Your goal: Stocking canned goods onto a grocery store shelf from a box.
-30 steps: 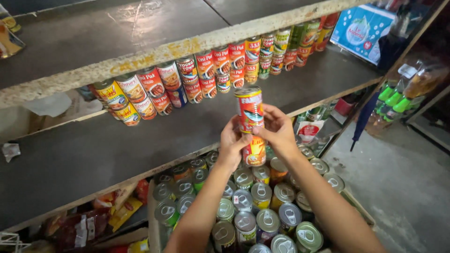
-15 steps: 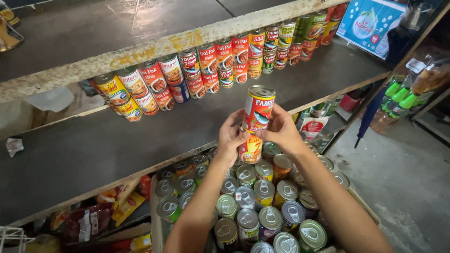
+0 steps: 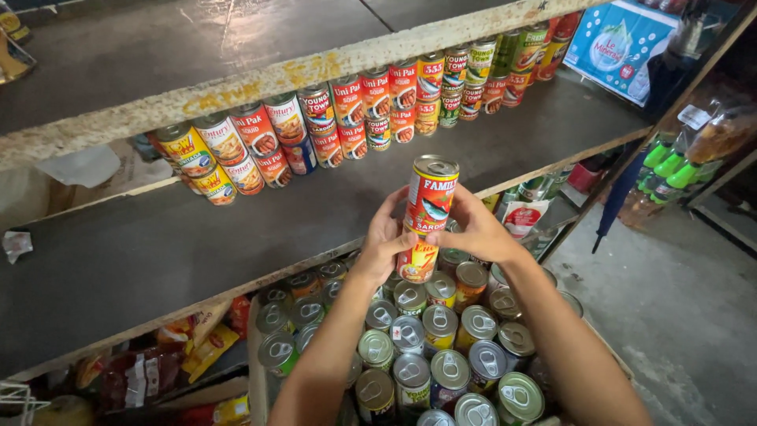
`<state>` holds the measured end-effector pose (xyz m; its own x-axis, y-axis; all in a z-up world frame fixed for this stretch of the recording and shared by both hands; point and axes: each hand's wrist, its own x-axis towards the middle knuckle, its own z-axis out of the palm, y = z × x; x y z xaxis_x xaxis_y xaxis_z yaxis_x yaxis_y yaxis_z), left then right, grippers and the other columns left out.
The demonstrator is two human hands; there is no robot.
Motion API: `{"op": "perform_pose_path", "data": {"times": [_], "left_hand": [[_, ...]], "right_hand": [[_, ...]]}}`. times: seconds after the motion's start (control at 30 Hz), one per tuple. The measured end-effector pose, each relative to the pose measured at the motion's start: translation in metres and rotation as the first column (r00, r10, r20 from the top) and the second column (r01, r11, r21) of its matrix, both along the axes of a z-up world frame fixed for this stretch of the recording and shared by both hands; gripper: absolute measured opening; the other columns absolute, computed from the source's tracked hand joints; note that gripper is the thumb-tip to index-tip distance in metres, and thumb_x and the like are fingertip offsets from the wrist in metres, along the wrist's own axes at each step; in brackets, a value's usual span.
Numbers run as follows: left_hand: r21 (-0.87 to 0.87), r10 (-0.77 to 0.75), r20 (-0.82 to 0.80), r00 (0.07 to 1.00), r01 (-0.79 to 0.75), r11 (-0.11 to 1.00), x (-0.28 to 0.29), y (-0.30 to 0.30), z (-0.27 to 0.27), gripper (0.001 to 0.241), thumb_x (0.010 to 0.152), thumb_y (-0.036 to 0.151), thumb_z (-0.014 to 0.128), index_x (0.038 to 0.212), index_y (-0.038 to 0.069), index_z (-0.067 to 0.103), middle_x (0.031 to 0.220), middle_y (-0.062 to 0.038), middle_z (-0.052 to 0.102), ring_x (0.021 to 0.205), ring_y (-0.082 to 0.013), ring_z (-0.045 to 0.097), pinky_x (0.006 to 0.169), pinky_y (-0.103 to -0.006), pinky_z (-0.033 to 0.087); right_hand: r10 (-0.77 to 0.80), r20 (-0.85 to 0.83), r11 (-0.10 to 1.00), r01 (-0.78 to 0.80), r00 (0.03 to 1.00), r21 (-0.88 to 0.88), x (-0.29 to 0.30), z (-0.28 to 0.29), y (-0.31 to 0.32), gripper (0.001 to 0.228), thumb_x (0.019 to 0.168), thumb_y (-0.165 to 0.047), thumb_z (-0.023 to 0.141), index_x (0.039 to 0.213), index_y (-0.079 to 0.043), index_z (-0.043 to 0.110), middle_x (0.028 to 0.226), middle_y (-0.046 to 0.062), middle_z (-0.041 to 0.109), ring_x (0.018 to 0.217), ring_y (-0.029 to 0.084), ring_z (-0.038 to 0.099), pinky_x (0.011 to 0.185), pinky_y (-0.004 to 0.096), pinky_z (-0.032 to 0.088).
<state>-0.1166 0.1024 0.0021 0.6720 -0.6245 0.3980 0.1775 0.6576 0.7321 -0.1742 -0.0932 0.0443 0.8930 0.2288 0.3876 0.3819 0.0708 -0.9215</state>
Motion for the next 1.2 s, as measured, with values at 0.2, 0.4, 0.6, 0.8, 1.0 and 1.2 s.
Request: {"op": "perform_pose_path", "data": {"times": [0.2, 0.4, 0.6, 0.8, 1.0, 1.2], "left_hand": [[0.017, 0.001, -0.003, 1.000, -0.001, 1.000, 0.003, -0.005, -0.004, 0.099, 0.083, 0.021, 0.087, 0.160, 0.003, 0.028, 0.142, -0.014, 0.059, 0.127, -0.0247, 0.061, 0.110, -0.0417, 0.049], [0.059, -0.071, 0.080, 0.994, 0.067, 0.996, 0.013, -0.020, 0.002, 0.101, 0.087, 0.027, 0.086, 0.163, 0.008, 0.023, 0.136, -0.017, 0.062, 0.127, -0.0245, 0.061, 0.109, -0.0413, 0.049], [0.096, 0.144, 0.290, 0.946, -0.179, 0.979, 0.059, -0.078, -0.005, 0.077, 0.092, 0.023, 0.082, 0.152, 0.006, 0.037, 0.129, -0.015, 0.068, 0.116, -0.0215, 0.067, 0.102, -0.0368, 0.054], [0.202, 0.484, 0.480, 0.731, -0.629, 0.751, 0.082, -0.164, -0.004, 0.040, 0.102, 0.025, 0.075, 0.134, 0.003, 0.065, 0.112, -0.008, 0.077, 0.099, -0.0138, 0.073, 0.082, -0.0317, 0.059], [0.054, 0.341, 0.561, 0.755, -0.444, 0.895, 0.115, -0.226, -0.022, 0.056, 0.109, 0.019, 0.055, 0.161, 0.002, 0.041, 0.128, -0.013, 0.069, 0.114, -0.0163, 0.064, 0.099, -0.0320, 0.052], [0.227, 0.334, 0.382, 0.862, -0.437, 0.870, 0.145, -0.320, -0.062, 0.080, 0.097, 0.024, 0.057, 0.164, -0.002, 0.024, 0.116, -0.023, 0.057, 0.093, -0.0285, 0.060, 0.083, -0.0418, 0.054]], "right_hand": [[-0.053, 0.091, 0.988, 0.065, 0.994, -0.138, -0.004, 0.009, 0.000, 0.085, 0.074, -0.005, 0.089, 0.147, -0.003, 0.046, 0.141, 0.007, 0.060, 0.135, 0.018, 0.053, 0.120, 0.040, 0.037], [-0.158, 0.018, 0.978, 0.159, 0.987, -0.137, -0.009, 0.019, -0.015, 0.073, 0.072, -0.003, 0.090, 0.136, -0.002, 0.055, 0.126, 0.007, 0.070, 0.120, 0.018, 0.066, 0.109, 0.039, 0.051], [-0.386, 0.152, 0.884, 0.412, 0.910, -0.219, -0.009, 0.049, -0.040, 0.061, 0.077, -0.001, 0.087, 0.130, -0.002, 0.056, 0.121, 0.008, 0.072, 0.111, 0.015, 0.070, 0.102, 0.035, 0.059], [-0.516, 0.210, 0.829, 0.546, 0.831, -0.123, 0.038, 0.048, -0.090, 0.060, 0.080, 0.002, 0.086, 0.130, -0.002, 0.054, 0.121, 0.006, 0.069, 0.111, 0.013, 0.067, 0.099, 0.034, 0.059], [-0.658, 0.303, 0.671, 0.720, 0.689, -0.177, 0.099, 0.014, -0.157, 0.064, 0.074, -0.002, 0.089, 0.129, -0.001, 0.055, 0.118, 0.007, 0.071, 0.108, 0.013, 0.069, 0.094, 0.032, 0.058], [-0.733, 0.262, 0.603, 0.778, 0.628, -0.177, 0.133, -0.005, -0.205, 0.063, 0.078, -0.008, 0.089, 0.134, -0.003, 0.060, 0.120, 0.009, 0.072, 0.105, 0.010, 0.064, 0.088, 0.030, 0.056]]}}
